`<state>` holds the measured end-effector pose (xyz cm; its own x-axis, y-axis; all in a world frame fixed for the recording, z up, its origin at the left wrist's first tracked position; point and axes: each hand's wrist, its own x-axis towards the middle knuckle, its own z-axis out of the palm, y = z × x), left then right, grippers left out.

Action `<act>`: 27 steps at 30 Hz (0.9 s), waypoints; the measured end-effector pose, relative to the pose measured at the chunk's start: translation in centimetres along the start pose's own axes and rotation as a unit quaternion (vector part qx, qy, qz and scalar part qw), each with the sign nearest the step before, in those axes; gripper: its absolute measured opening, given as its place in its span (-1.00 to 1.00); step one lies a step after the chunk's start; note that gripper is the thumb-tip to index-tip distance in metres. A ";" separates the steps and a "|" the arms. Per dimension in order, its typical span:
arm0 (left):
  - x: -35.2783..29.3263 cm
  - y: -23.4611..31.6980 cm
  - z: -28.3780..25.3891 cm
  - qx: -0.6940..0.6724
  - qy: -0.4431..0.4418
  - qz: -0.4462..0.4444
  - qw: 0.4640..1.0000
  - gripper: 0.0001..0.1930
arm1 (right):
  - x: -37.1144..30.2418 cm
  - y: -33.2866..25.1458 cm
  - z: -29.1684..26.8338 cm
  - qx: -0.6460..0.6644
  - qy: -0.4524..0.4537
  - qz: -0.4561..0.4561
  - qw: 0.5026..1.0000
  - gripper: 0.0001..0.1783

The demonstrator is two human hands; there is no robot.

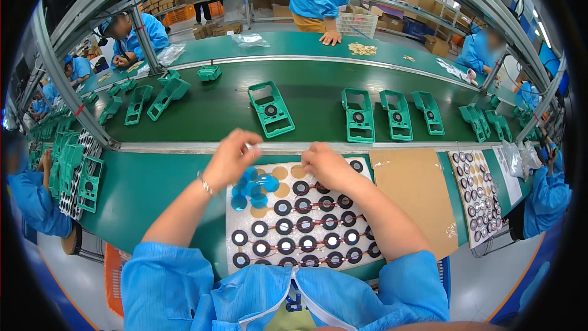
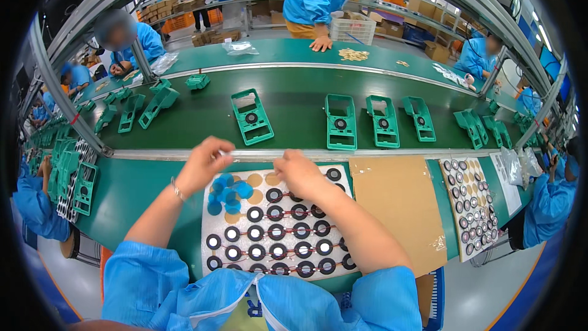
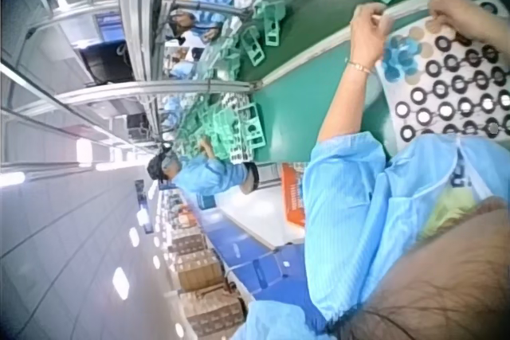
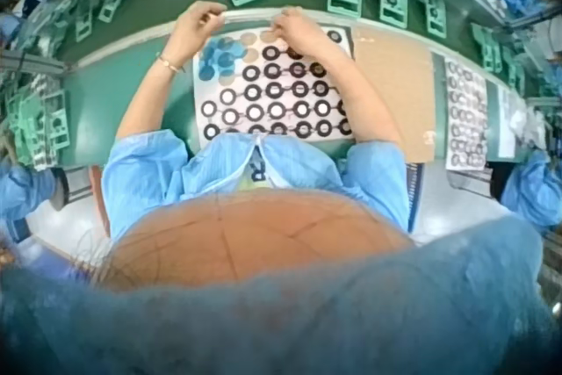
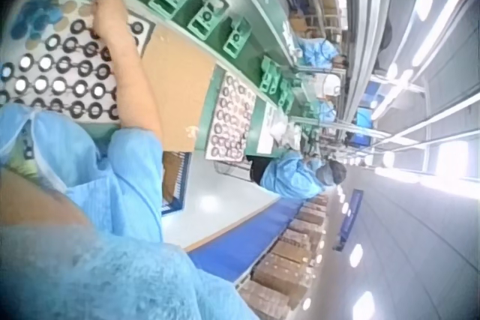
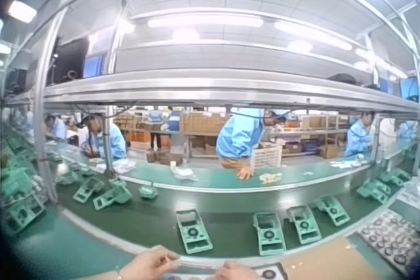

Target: The person peels a blue adhesive circle from a sheet, presses it onto a speaker, and then fits the speaker into a green plastic housing. This process is repeated multiple times, with the assembled units being placed back onto the conveyor belt.

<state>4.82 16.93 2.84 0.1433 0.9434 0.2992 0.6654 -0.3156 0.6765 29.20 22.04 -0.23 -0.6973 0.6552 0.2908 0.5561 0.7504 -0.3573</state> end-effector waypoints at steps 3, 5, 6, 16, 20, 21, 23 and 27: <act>-4.3 1.8 1.1 -0.047 -0.043 -0.022 0.998 -0.68 | 0.5 -2.1 -1.6 0.159 0.042 0.025 0.986 -0.93; -5.8 3.3 2.0 -0.374 -0.080 -0.128 0.915 -0.64 | 0.2 -4.1 -2.5 0.433 -0.001 0.052 0.900 -0.94; -6.3 3.8 2.1 -0.375 -0.075 -0.128 0.915 -0.64 | -0.1 -5.7 -3.0 0.424 0.000 0.037 0.905 -0.93; -7.1 3.7 1.4 -0.614 -0.118 -0.159 0.764 -0.67 | -1.1 -9.3 -2.5 0.340 0.014 -0.071 0.938 -0.61; -7.3 4.1 1.2 -0.612 -0.083 -0.148 0.772 -0.71 | -0.9 -9.5 -1.9 0.166 0.098 -0.159 0.968 -0.48; -7.4 4.1 1.3 -0.604 -0.074 -0.150 0.779 -0.73 | -1.0 -9.5 -2.0 0.161 0.102 -0.160 0.968 -0.49; -7.6 3.8 1.3 -0.564 -0.056 -0.140 0.812 -0.76 | -1.0 -9.2 -1.7 0.159 0.101 -0.171 0.967 -0.48; -7.8 4.0 0.9 -0.466 -0.022 -0.131 0.875 -0.82 | -0.9 -9.1 -1.8 0.103 0.103 -0.201 0.969 -0.46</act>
<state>7.02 8.44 2.59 0.1175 0.9923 0.0392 -0.2026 -0.0147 0.9791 25.57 14.75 4.33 -0.7222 0.3333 0.6061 0.1419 0.9290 -0.3417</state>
